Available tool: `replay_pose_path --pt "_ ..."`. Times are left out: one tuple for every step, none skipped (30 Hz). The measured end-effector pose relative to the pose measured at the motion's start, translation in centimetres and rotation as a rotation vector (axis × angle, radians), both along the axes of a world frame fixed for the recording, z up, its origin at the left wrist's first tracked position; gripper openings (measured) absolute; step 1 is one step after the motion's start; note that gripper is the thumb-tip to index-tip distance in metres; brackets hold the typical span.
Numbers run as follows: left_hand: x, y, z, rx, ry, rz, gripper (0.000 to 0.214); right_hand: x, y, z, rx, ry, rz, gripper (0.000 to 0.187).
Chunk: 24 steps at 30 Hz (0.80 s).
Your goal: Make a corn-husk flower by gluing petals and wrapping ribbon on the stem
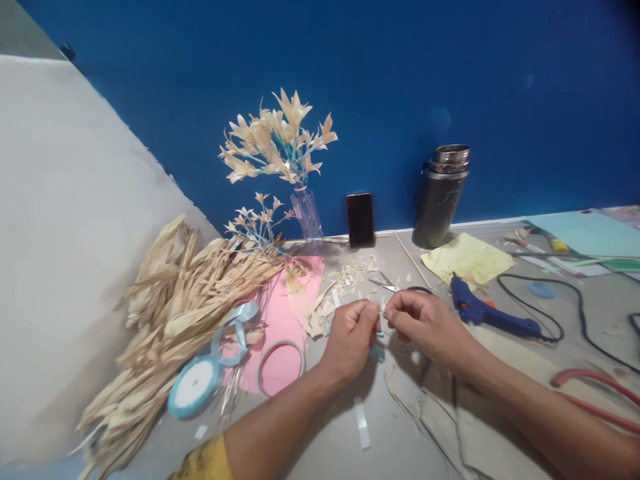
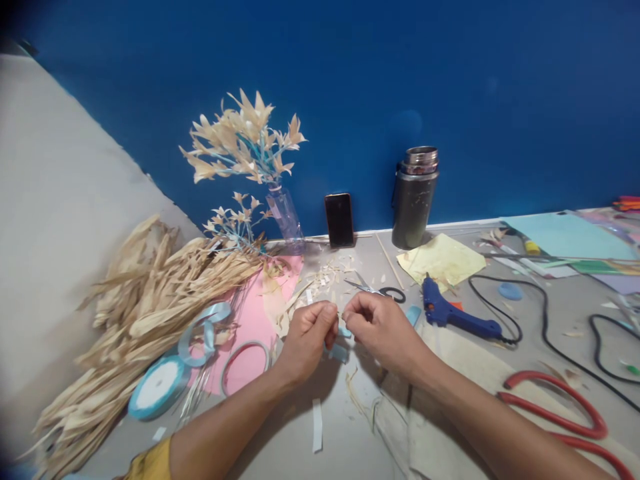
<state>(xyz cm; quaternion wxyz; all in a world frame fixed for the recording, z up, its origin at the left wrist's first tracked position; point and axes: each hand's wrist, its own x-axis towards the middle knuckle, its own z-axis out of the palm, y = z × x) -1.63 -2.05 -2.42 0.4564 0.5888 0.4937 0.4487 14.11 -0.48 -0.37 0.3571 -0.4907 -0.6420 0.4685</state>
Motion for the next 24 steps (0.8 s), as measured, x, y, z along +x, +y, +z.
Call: replay_pose_path --pt "0.0 0.0 0.1 0.004 0.001 0.002 0.053 0.0 0.0 0.0 0.004 0.0 0.0 0.013" --pt "0.0 -0.1 0.1 0.012 0.005 0.002 0.051 0.1 0.0 0.0 0.008 0.002 -0.001 0.013" --pt "-0.1 -0.1 0.2 0.024 0.012 0.0 0.049 0.1 0.0 0.0 0.01 0.004 0.001 0.013" --pt "-0.1 -0.1 0.2 0.041 0.022 0.0 0.048 0.1 0.0 -0.1 0.011 0.004 0.001 0.013" --pt "-0.1 -0.2 0.2 0.059 0.032 0.003 0.046 0.1 0.0 -0.1 0.013 0.001 0.004 0.013" --pt "-0.1 -0.2 0.2 0.077 0.042 0.009 0.044 0.2 0.0 -0.1 0.014 -0.003 0.006 0.014" --pt "-0.2 -0.3 0.2 0.093 0.052 0.015 0.042 0.2 0.0 -0.2 0.013 -0.006 0.008 0.014" --pt "-0.2 -0.3 0.3 0.106 0.063 0.021 0.041 0.2 0.0 -0.2 0.012 -0.008 0.01 0.014" --pt "-0.2 -0.4 0.3 0.116 0.073 0.024 0.039 0.2 0.0 -0.3 0.012 -0.01 0.012 0.014" --pt "-0.1 -0.5 0.3 0.124 0.081 0.025 0.038 0.2 0.0 -0.3 0.014 -0.009 0.012 0.015" --pt "-0.1 -0.5 0.4 0.132 0.084 0.025 0.037 0.2 0.0 -0.3 0.017 -0.006 0.013 0.015" --pt "-0.1 -0.6 0.5 0.14 0.085 0.026 0.036 0.2 0.0 -0.3 0.021 -0.001 0.014 0.015" --pt "-0.1 -0.6 0.6 0.146 0.084 0.028 0.035 0.2 0.0 -0.3 0.026 0.007 0.015 0.014" --pt "-0.1 -0.7 0.7 0.154 0.084 0.031 0.034 0.2 0.0 -0.2 0.029 0.017 0.017 0.013" --pt "-0.1 -0.7 0.7 0.162 0.088 0.033 0.033 0.3 0.0 -0.1 0.03 0.029 0.018 0.012" --pt "-0.2 -0.7 0.8 0.171 0.096 0.034 0.031 0.4 0.0 0.1 0.025 0.041 0.02 0.012" --pt "-0.2 -0.7 0.8 0.18 0.107 0.033 0.03 0.5 0.1 0.3 0.015 0.053 0.023 0.013" --pt "-0.2 -0.7 0.8 0.189 0.118 0.031 0.03 0.5 0.1 0.5 0.0 0.062 0.028 0.014" --pt "-0.3 -0.7 0.8 0.198 0.13 0.028 0.029 0.6 0.1 0.6 -0.017 0.069 0.04 0.015" --pt "-0.3 -0.7 0.8 0.209 0.144 0.024 0.029 0.7 0.0 0.8 -0.031 0.073 0.055 0.016" --pt "-0.3 -0.7 0.7 0.22 0.159 0.02 0.028 0.7 0.0 0.9 -0.036 0.07 0.07 0.016" --pt "-0.4 -0.7 0.6 0.233 0.175 0.017 0.028 0.7 0.0 0.9 -0.029 0.059 0.082 0.017" --pt "-0.4 -0.7 0.6 0.248 0.189 0.014 0.028 0.7 0.0 0.8 -0.007 0.042 0.086 0.017" --pt "-0.4 -0.8 0.5 0.26 0.198 0.013 0.028 0.7 0.0 0.8 0.024 0.021 0.081 0.017"
